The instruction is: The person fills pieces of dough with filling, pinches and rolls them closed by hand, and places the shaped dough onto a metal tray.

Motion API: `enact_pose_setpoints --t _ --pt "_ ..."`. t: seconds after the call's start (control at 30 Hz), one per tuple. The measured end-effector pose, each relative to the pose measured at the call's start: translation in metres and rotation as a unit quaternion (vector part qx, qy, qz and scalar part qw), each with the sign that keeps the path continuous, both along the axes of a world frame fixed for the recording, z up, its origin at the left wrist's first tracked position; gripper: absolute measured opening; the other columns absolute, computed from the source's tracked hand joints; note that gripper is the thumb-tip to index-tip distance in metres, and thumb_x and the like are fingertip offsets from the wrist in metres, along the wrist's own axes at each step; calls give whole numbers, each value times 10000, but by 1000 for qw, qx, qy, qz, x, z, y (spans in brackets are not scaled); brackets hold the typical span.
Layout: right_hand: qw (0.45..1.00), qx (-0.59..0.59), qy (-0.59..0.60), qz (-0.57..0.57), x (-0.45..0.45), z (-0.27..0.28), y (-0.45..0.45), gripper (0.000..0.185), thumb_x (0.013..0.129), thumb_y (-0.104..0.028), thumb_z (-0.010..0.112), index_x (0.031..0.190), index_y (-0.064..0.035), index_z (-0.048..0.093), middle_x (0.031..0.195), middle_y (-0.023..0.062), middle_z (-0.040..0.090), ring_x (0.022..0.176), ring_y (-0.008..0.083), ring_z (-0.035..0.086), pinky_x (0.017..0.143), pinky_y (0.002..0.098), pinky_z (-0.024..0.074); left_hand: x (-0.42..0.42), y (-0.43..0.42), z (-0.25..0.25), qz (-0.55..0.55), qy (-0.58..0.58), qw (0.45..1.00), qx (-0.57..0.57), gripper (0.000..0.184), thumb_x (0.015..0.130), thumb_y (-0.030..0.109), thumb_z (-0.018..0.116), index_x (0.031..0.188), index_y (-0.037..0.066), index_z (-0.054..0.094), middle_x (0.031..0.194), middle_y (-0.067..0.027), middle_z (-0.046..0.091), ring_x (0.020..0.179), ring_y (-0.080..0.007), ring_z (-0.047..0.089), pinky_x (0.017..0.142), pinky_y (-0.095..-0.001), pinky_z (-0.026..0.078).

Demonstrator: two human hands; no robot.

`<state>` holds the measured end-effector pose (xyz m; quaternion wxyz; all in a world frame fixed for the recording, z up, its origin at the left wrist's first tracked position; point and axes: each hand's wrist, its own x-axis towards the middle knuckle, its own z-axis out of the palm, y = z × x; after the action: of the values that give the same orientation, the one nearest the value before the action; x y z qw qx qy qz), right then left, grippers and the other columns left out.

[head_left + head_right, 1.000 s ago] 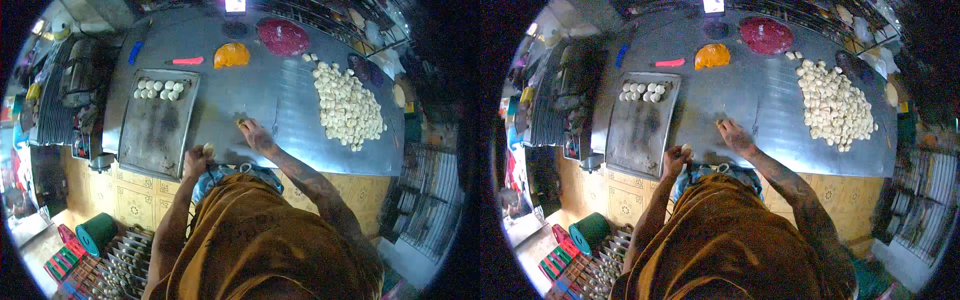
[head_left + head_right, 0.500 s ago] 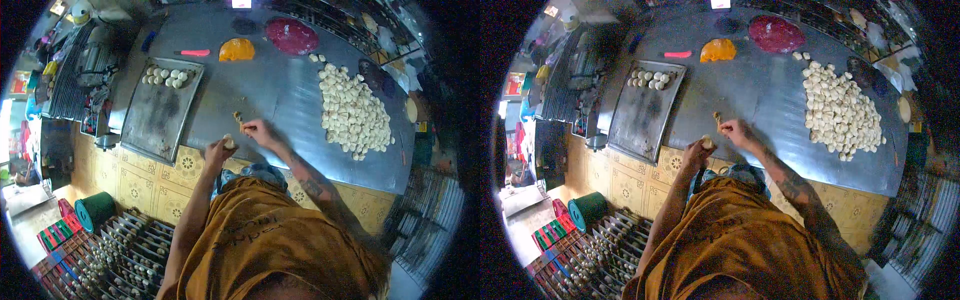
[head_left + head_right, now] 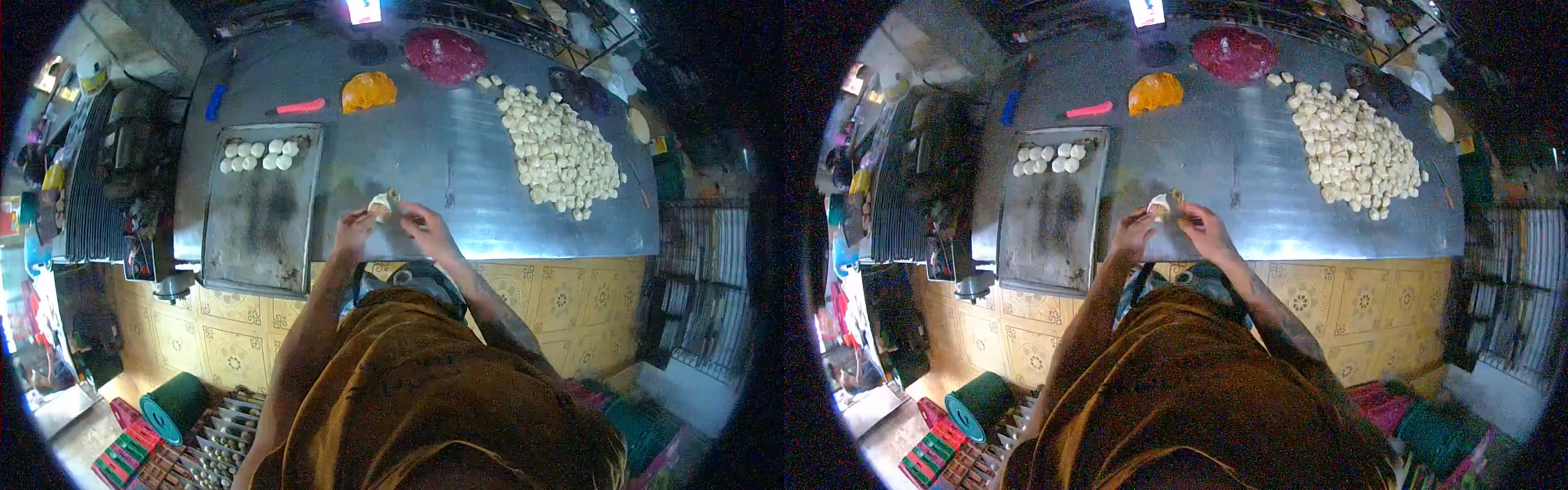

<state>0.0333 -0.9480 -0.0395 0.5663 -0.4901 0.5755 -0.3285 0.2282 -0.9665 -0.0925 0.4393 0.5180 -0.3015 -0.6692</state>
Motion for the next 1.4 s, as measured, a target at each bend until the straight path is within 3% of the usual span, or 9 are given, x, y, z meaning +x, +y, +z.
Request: enact_pose_setpoints --t 0.23,0.33,0.43,0.53,0.77,1.03,1.17,1.23,1.4 --pt "995 36 -89 -7 11 -18 -11 214 892 12 641 1105 16 626 1046 131 671 817 166 682 701 271 601 11 -8 7 -154 -107 978 -88 133 873 62 662 973 -15 701 811 -20 688 687 -121 616 618 -307 506" --pt "999 -27 -14 -11 0 -33 -15 164 836 110 633 976 25 623 959 108 662 732 163 671 631 285 597 -6 -4 25 -237 -393 870 -179 175 872 60 668 1016 -34 696 838 -46 700 724 -129 635 633 -273 529" --pt "995 -77 60 26 -21 -35 -21 137 838 82 646 954 9 633 998 120 661 781 191 677 635 306 585 -32 8 36 -124 -204 941 -238 155 875 60 664 998 -29 694 812 -55 696 706 -132 624 644 -274 527" --pt "979 -153 90 99 -45 -2 -20 255 853 -62 704 1103 -41 662 1116 125 616 972 226 642 752 327 572 -59 13 46 17 -36 999 -12 133 849 -6 689 975 -46 673 883 -117 705 768 -180 671 692 -301 550" --pt "980 -160 5 115 -80 -60 -25 291 800 -166 785 1054 -43 715 909 118 645 867 194 637 697 328 513 -100 46 61 72 27 996 47 183 867 26 662 1027 -62 666 914 -104 694 777 -196 675 746 -305 560" --pt "929 -263 37 260 -75 -50 -32 254 826 -105 721 1027 27 641 871 177 598 819 315 626 685 388 488 -74 44 65 -139 -424 865 -231 75 863 76 657 907 29 695 828 -166 698 761 -301 687 682 -372 530" --pt "865 -420 174 210 -39 -40 -31 338 831 -50 677 1124 53 544 935 212 566 837 378 605 741 402 491 -84 15 74 -15 -384 905 -181 322 841 24 636 1159 54 593 918 -202 681 799 -397 661 654 -437 525" --pt "966 -196 -62 159 -13 -44 -41 263 814 -104 664 1039 10 590 904 186 603 830 322 595 696 411 484 -66 5 66 -16 -359 919 -161 478 834 -17 638 1290 60 516 930 -173 703 768 -340 685 650 -391 534" --pt "961 -217 138 106 42 -41 -98 143 795 -138 746 886 -35 709 876 143 674 774 300 654 695 370 517 21 -30 32 112 -47 992 -19 411 901 80 658 1287 -16 555 1012 -82 706 1002 -134 627 902 -303 479"
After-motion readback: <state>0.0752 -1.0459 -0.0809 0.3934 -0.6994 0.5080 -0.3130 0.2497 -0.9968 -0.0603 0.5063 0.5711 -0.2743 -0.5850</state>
